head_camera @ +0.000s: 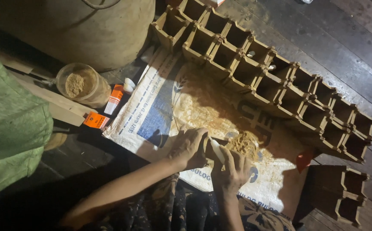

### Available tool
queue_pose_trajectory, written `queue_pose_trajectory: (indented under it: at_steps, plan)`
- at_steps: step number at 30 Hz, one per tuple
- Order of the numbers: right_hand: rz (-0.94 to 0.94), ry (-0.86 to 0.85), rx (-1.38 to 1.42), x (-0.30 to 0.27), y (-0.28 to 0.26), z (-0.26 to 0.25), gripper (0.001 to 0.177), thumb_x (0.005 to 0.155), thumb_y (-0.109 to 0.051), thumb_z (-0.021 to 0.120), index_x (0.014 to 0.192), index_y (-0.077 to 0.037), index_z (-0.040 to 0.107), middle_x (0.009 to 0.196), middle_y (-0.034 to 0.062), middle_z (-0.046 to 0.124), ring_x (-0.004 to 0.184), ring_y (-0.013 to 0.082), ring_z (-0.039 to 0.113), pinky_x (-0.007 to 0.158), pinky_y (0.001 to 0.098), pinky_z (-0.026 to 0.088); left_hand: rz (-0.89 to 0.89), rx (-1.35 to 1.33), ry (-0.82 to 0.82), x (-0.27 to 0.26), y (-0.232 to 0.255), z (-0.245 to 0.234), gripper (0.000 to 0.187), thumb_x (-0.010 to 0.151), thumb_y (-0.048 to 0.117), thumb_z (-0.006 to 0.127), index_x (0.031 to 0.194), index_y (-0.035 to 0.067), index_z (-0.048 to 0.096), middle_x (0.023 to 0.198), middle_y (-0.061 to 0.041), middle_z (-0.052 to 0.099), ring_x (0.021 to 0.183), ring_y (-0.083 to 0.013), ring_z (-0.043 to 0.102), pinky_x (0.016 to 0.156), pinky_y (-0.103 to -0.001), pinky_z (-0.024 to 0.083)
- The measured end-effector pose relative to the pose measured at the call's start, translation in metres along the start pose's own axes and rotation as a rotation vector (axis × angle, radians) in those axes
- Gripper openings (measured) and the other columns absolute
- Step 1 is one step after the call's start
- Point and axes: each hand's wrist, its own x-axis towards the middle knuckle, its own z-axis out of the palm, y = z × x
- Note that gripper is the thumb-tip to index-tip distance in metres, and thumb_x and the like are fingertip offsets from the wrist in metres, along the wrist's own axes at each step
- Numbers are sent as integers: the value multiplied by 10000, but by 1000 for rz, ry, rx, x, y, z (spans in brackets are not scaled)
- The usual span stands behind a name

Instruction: Assembling a grid of small wooden boxes by fitting panels together with sawdust filler.

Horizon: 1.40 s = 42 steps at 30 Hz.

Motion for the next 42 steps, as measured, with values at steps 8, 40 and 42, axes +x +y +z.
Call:
queue_pose_trajectory:
  at_steps: [8,40,42]
  plan:
    - [81,-8,-118,-6,4,-4,201,879,-185,725,1067,-250,755,1023,77,708,957,270,626,790,361,473,-288,-342,-200,9,7,3,1275,613,-466,408,1601,243,23,1692,-108,92,981,-183,585,583,-162,453]
    - [-75,-84,53,-28,-1,-54,230,863,-316,847,1036,-193,758,949,44,712,775,184,598,671,324,478,-128,-119,-111,1,13,-9,1140,632,-292,540,1583,124,70,1603,-142,237,1095,-236,566,862,-317,263]
    - [-106,-70,-10,-33,1,-52,202,881,-344,831,1021,-220,757,930,40,710,757,184,589,635,313,454,-62,24,-43,1,12,-8,1123,607,-231,580,1575,122,133,1541,-138,373,1118,-217,556,1214,-469,66]
